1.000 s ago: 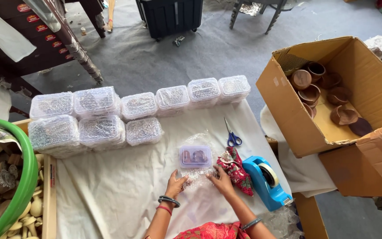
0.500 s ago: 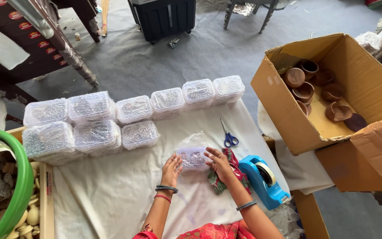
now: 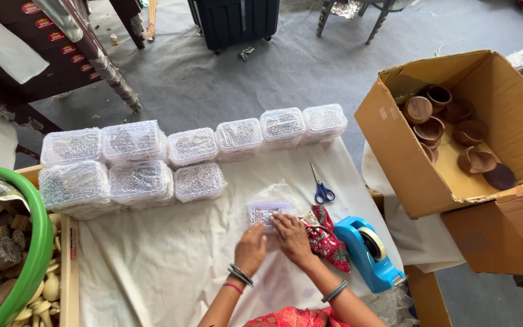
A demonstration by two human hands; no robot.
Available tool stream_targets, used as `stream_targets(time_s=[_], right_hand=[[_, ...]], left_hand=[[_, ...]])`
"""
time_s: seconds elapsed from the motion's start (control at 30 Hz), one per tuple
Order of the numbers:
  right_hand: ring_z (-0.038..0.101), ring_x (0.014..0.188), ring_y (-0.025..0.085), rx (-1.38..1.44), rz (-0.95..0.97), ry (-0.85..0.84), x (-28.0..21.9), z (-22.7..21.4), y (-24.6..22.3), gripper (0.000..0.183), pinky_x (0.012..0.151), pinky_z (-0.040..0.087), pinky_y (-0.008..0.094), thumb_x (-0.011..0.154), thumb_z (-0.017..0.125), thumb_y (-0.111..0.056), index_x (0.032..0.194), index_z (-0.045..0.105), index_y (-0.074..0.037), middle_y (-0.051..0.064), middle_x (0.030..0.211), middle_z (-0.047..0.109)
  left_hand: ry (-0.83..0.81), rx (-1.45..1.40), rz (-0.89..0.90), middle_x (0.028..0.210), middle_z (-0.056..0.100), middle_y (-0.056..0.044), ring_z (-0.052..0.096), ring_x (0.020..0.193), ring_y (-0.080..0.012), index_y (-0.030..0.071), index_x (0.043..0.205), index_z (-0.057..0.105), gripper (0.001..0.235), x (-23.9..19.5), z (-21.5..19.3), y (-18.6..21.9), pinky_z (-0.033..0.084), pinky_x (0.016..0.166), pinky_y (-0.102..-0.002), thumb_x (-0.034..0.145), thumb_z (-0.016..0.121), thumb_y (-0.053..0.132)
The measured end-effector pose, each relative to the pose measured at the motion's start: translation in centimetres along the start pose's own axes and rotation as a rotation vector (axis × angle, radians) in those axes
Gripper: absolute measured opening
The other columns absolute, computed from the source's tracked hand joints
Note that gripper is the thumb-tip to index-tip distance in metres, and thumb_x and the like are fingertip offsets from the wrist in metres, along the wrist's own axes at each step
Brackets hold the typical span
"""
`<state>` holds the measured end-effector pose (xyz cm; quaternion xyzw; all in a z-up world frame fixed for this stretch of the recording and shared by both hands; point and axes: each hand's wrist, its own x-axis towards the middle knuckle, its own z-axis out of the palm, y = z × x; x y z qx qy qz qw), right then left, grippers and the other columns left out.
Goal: The person wraps small plastic containers filled with metal items in bubble wrap. They fold the wrap around each container, secure it with tape from a dispenser, and place the finished packages on a table.
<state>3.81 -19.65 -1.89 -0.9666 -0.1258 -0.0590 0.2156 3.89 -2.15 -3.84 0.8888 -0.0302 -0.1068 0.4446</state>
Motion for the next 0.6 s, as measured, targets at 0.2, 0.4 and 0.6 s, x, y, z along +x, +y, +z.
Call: stream_targets(time_s=[0.2,0.4,0.6], right_hand=[[0.057,0.126,0.022,0.300,0.142,-0.094,2.1,1.4,4.6,0.029,0.109,0.047,0.035,0.091,0.069,-0.016,0.119,0.075,-0.014,-0.003,0.135,0.069],[0.054,0.127,0.027,0.204,0.174,0.149,7.9,-2.3,4.5,0.047,0.104,0.049,0.038,0.085,0.074,-0.013,0.132,0.066,-0.013,0.005,0.135,0.061],[0.048,0.135,0.025,-0.055,-0.176,-0.046,11.8,-2.0,3.7,0.063,0.100,0.041,0.044,0.075,0.076,-0.011,0.137,0.064,-0.016,0.002,0.139,0.061]], left_hand=[[-0.173,0.523,0.375,0.162,0.035,-0.009,0.027,0.150,-0.0285,0.006,0.150,0.043,0.059,-0.1,1.4,1.7,0.019,0.121,-0.047,0.096,0.056,0.027],[-0.273,0.608,0.332,0.166,0.027,-0.005,0.020,0.153,-0.0277,0.013,0.156,0.036,0.060,0.2,1.2,2.5,0.015,0.122,-0.050,0.101,0.051,0.032],[-0.292,0.652,0.302,0.167,0.025,-0.005,0.018,0.154,-0.0271,0.014,0.157,0.035,0.064,0.3,0.9,3.1,0.014,0.123,-0.051,0.099,0.055,0.033]])
